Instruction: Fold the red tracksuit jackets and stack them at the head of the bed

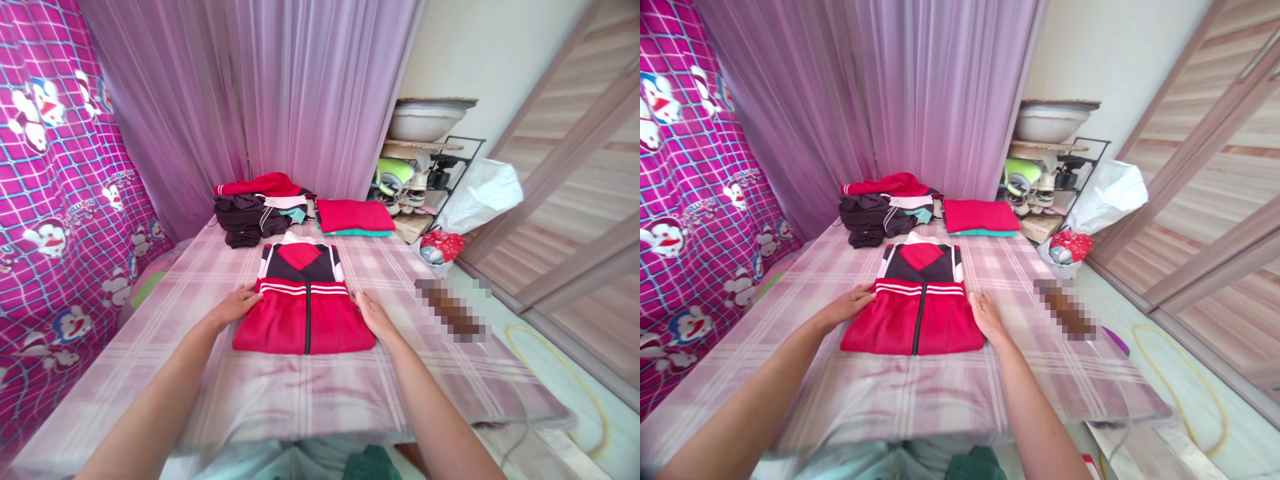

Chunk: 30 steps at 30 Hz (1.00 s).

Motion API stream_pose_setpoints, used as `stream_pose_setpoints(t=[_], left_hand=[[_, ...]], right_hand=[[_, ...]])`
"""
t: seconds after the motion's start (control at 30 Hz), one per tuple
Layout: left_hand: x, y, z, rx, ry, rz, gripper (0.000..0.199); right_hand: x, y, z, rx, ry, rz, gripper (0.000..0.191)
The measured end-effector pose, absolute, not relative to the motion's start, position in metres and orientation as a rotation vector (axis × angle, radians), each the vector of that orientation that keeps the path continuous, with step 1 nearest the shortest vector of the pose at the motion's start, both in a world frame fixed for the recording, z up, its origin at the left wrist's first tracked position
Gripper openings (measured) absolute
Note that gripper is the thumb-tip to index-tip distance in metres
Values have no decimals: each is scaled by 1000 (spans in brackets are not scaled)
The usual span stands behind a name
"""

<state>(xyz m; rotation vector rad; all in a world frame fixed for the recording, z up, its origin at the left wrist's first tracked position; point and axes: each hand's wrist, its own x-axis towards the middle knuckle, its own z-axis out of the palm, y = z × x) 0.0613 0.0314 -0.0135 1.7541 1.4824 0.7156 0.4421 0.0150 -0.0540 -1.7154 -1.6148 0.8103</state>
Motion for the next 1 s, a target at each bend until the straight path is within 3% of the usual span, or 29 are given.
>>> stream_pose_setpoints(t=[0.1,0.23,0.37,0.5,0.63,0.83,1.0], left_hand=[[67,29,-7,1787,1458,647,63],[76,26,2,1918,1570,608,47],[78,24,7,1944,1702,709,41],[77,24,7,1865,1916,464,39],[80,25,6,1875,2002,358,38],[73,21,7,1728,1865,471,52],[70,23,4,1607,1773,463,55]], right_hand=[[436,18,-49,-1730,-1668,794,48],[432,16,-40,-1647,-1776,685,34],[435,11,-27,-1593,-1767,316,26],[432,3,-21,-1771,-1812,167,27],[426,-1,-23,-1957,-1807,357,32],[432,15,-18,-1751,-1518,923,47],[429,23,-11,-1655,-1392,1337,42]])
